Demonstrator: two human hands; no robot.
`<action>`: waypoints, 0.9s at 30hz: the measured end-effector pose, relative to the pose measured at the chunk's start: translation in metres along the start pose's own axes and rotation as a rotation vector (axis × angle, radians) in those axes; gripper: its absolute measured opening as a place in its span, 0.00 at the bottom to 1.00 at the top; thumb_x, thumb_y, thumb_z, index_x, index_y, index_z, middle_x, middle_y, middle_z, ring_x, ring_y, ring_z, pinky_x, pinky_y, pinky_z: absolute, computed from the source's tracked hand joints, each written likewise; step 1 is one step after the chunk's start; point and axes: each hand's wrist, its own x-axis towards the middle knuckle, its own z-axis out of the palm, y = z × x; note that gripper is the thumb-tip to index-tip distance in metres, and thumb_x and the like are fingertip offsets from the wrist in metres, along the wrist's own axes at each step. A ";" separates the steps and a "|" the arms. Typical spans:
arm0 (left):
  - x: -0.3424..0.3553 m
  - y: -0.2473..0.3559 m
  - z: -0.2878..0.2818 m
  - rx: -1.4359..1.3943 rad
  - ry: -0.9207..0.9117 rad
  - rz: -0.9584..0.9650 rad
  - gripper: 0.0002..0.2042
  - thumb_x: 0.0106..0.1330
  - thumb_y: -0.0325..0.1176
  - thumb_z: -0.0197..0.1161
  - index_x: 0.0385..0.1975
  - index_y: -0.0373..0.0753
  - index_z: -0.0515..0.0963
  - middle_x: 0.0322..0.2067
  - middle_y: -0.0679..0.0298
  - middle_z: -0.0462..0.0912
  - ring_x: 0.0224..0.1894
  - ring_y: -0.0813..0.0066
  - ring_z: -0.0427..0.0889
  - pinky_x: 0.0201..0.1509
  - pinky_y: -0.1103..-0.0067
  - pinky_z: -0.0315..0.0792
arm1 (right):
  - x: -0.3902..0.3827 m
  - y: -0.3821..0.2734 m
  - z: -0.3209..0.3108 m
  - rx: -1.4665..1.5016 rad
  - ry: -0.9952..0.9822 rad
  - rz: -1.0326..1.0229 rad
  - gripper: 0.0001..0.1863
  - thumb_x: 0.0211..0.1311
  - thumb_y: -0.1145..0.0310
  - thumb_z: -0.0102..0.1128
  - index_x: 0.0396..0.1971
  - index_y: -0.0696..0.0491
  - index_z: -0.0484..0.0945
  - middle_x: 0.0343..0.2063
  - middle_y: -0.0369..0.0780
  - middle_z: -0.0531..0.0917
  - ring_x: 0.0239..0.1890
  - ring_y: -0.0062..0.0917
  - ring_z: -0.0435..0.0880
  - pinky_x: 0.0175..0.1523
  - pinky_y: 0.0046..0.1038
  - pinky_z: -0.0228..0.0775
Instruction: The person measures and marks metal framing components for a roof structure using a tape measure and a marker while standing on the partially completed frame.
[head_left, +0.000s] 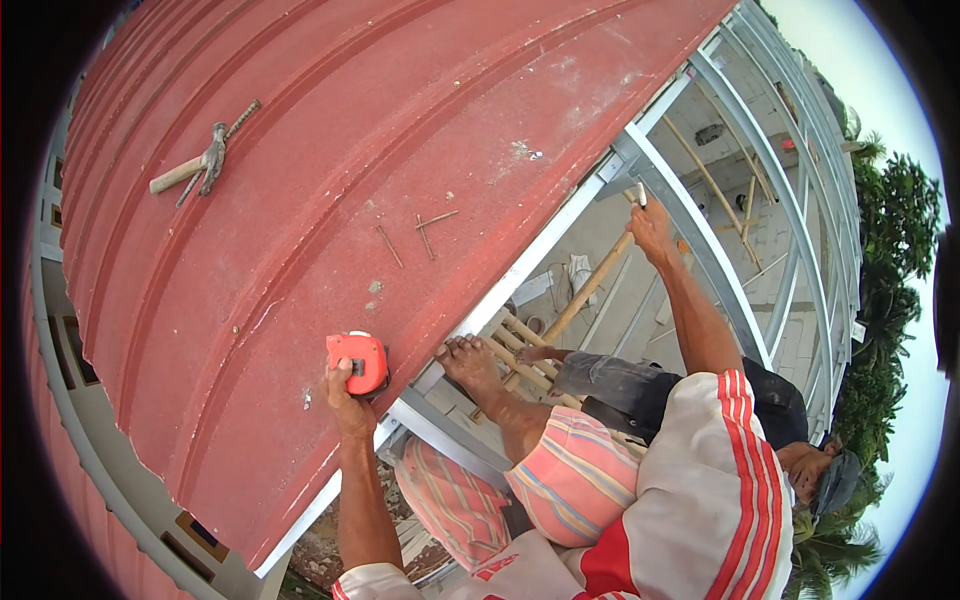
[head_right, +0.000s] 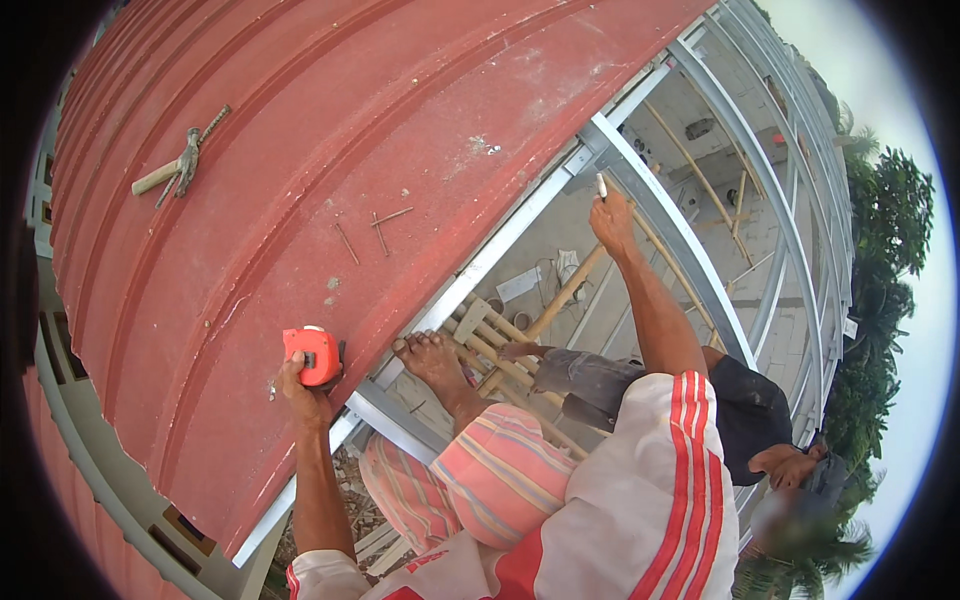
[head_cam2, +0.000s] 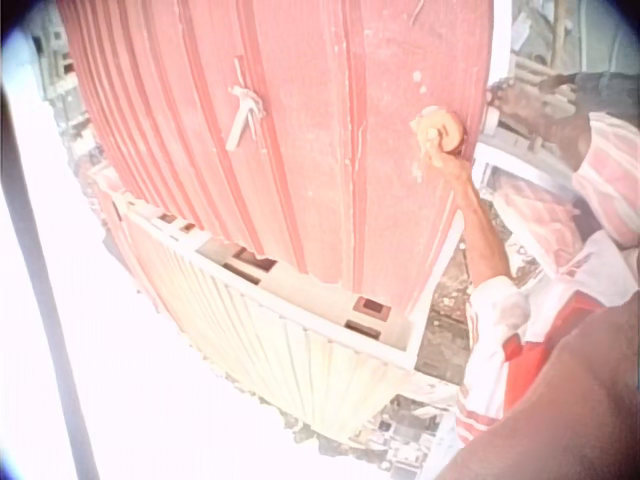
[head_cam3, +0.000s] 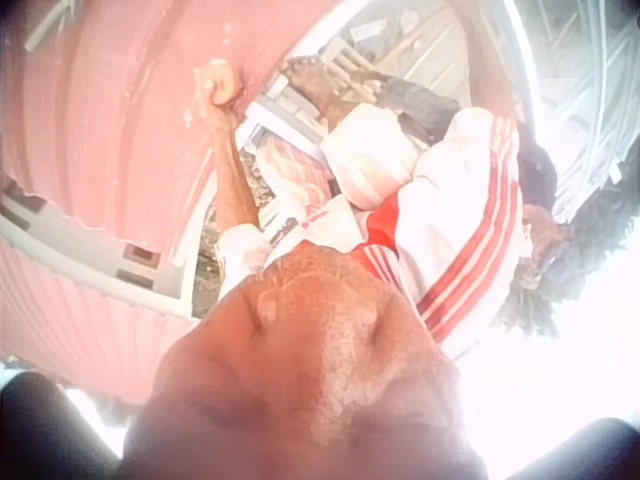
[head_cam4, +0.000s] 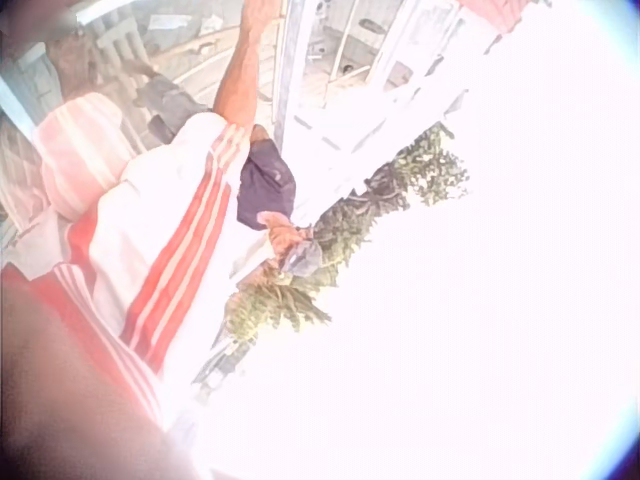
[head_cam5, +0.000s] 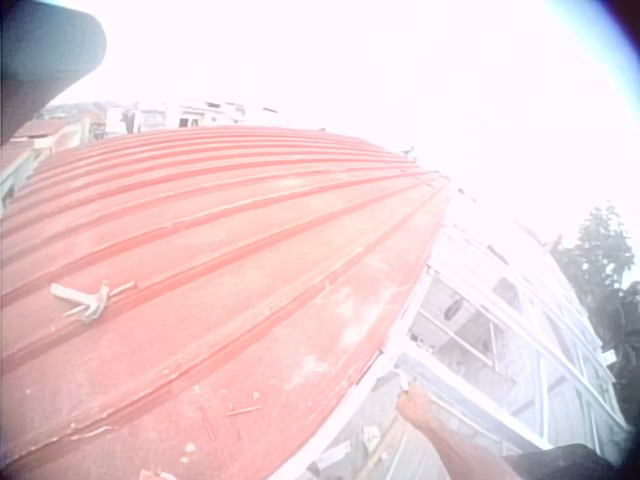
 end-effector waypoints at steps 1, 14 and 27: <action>-0.002 0.001 0.010 0.022 -0.015 0.014 0.17 0.59 0.41 0.57 0.42 0.35 0.74 0.34 0.64 0.78 0.37 0.72 0.80 0.41 0.71 0.77 | 0.017 0.027 -0.018 -0.018 0.072 0.051 0.13 0.59 0.68 0.48 0.25 0.64 0.72 0.15 0.47 0.74 0.17 0.34 0.77 0.26 0.37 0.66; -0.002 -0.017 0.066 0.473 0.025 0.324 0.17 0.64 0.38 0.55 0.46 0.34 0.69 0.43 0.62 0.71 0.46 0.74 0.70 0.54 0.76 0.64 | 0.113 0.203 -0.106 -0.375 0.208 0.191 0.31 0.64 0.46 0.45 0.41 0.63 0.78 0.39 0.63 0.78 0.50 0.57 0.75 0.54 0.46 0.65; 0.003 -0.036 0.063 0.592 0.157 0.358 0.18 0.64 0.35 0.59 0.49 0.34 0.65 0.46 0.60 0.68 0.49 0.71 0.69 0.58 0.74 0.61 | 0.119 0.192 -0.108 -0.506 0.096 0.165 0.42 0.63 0.35 0.31 0.55 0.59 0.71 0.53 0.59 0.72 0.60 0.53 0.67 0.63 0.46 0.56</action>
